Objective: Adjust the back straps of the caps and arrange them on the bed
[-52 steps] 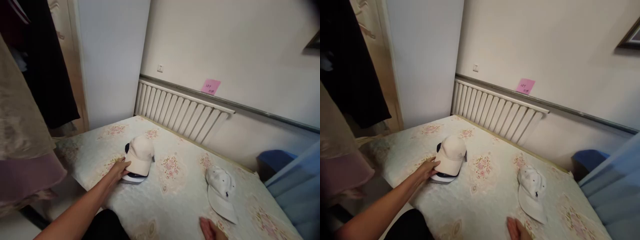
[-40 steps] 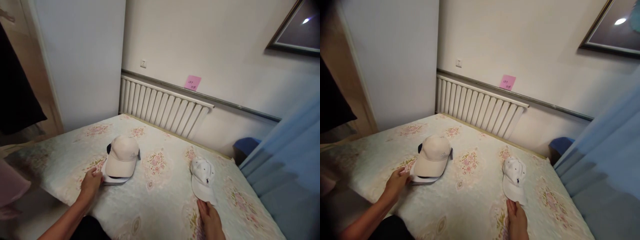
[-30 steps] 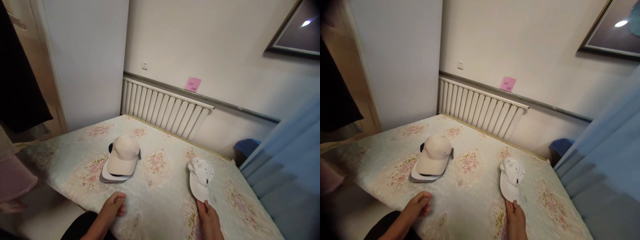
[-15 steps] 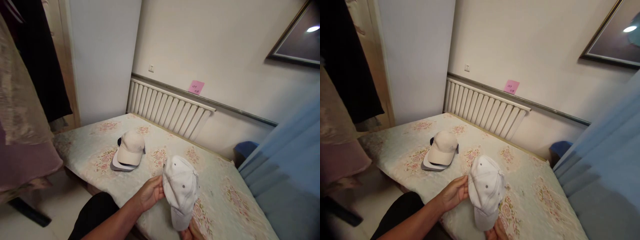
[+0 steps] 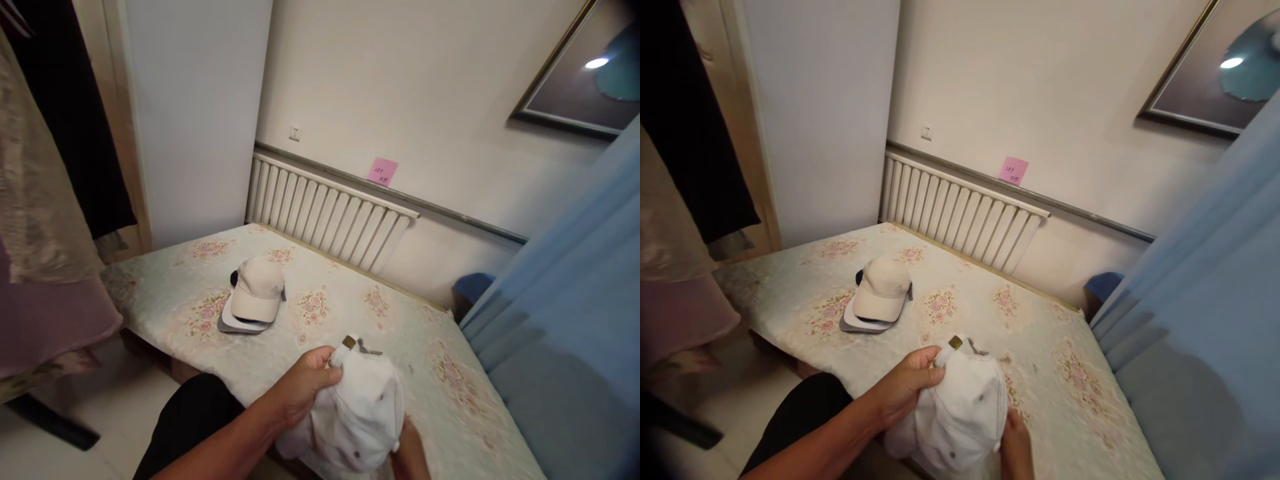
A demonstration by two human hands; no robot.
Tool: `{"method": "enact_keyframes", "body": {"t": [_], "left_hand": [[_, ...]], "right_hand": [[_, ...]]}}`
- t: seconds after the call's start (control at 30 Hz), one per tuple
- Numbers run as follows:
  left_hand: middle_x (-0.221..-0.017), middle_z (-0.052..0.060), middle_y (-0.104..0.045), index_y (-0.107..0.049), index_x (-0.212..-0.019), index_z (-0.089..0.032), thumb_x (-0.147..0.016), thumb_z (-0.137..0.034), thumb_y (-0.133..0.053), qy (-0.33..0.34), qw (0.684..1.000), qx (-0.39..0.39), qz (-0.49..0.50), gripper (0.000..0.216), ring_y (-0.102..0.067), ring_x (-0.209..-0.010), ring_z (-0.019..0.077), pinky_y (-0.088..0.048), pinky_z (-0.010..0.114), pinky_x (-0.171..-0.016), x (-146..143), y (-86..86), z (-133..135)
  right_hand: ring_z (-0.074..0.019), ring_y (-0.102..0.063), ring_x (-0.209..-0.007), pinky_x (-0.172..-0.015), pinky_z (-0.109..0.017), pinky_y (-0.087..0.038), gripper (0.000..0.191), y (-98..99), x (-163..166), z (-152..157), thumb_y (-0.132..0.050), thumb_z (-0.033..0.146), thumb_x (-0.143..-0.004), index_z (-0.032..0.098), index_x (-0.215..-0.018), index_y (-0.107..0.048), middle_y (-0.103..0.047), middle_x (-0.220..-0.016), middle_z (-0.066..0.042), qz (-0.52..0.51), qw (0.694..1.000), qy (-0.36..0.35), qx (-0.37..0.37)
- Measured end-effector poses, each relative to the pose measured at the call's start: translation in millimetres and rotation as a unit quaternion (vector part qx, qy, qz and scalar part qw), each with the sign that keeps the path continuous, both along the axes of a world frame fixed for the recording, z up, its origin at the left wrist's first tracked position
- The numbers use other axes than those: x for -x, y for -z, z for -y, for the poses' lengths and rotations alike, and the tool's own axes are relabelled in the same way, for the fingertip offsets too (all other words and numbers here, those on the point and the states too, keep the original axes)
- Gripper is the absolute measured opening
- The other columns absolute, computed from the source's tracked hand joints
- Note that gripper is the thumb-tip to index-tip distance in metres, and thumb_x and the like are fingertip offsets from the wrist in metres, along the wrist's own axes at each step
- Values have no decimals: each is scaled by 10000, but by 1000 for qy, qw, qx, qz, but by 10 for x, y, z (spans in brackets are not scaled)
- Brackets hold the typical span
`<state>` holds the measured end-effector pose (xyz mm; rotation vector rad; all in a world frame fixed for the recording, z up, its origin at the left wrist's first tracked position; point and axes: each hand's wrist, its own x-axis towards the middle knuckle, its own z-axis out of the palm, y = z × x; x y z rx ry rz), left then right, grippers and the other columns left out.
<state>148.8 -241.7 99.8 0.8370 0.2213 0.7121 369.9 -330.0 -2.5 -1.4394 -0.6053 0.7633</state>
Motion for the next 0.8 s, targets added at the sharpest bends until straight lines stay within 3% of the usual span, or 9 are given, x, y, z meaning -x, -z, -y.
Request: {"method": "enact_keyframes", "body": {"t": [0.13,0.23,0.3,0.37,0.43,0.47,0.57,0.73,0.8], "left_hand": [[-814,51,-635,-610,-933,-113,-688,-180,-676,28,998,-15,-53,262,-588,-709,139,-417,248,-678,-1,-18,68],[-818,41,-628,-606,-914,-118,-675,-170,-666,65,994,-33,-81,252,-576,-699,134,-407,246,-663,-42,-66,133],[-811,25,-624,-606,-901,-127,-670,-158,-651,78,992,-53,-88,238,-567,-706,131,-400,242,-665,-72,-112,179],[-824,11,-626,-613,-908,-138,-668,-137,-632,71,989,-88,-99,241,-562,-763,138,-398,244,-704,-92,-144,219],[-840,1,-626,-621,-896,-144,-665,-126,-621,58,982,-125,-126,231,-549,-813,144,-390,241,-732,-98,-146,246],[-839,-4,-624,-623,-881,-144,-663,-125,-621,55,978,-140,-143,218,-541,-818,143,-385,238,-733,-96,-131,254],[-806,-16,-606,-615,-843,-145,-659,-137,-623,60,973,-150,-165,185,-524,-775,133,-379,236,-706,-83,-46,265],[-788,10,-614,-591,-916,-148,-661,-201,-639,110,980,-56,-154,265,-551,-697,146,-399,273,-673,-70,51,280],[-790,32,-626,-601,-862,-135,-702,-267,-624,91,982,-67,-153,209,-550,-719,150,-394,280,-703,-68,31,283]], "right_hand": [[-171,-609,-590,-596,-283,-502,298,-762,-134,71,-716,393,-621,177,-818,-656,-650,-618,10,140,986,85,-15],[-172,-622,-671,-643,-282,-503,183,-1313,128,115,-639,341,-747,191,-851,-652,-669,-729,-23,342,937,-30,-62],[-191,-624,-876,-782,-308,-491,163,-1548,376,126,-566,235,-813,219,-952,-651,-680,-953,-57,484,851,-176,-101],[-201,-585,-1007,-876,-339,-452,323,-1650,587,126,-498,125,-833,250,-1111,-605,-647,-1110,-67,600,745,-275,-100],[-201,-586,-932,-819,-332,-452,334,-1640,713,120,-476,79,-825,239,-1086,-608,-652,-1036,-69,668,681,-295,-52],[-192,-585,-860,-766,-315,-453,306,-1607,739,115,-473,71,-817,229,-1033,-619,-651,-961,-62,682,669,-295,-29],[-157,-556,-725,-669,-271,-428,254,-1454,706,92,-444,59,-778,213,-895,-609,-610,-820,-29,644,711,-281,-15],[-135,-528,-517,-538,-247,-394,185,-1267,593,38,-419,88,-713,211,-761,-548,-543,-545,39,381,906,-183,12],[-131,-510,-438,-503,-245,-391,156,-1259,604,43,-421,134,-751,208,-784,-554,-509,-451,63,244,948,-204,30]]}}
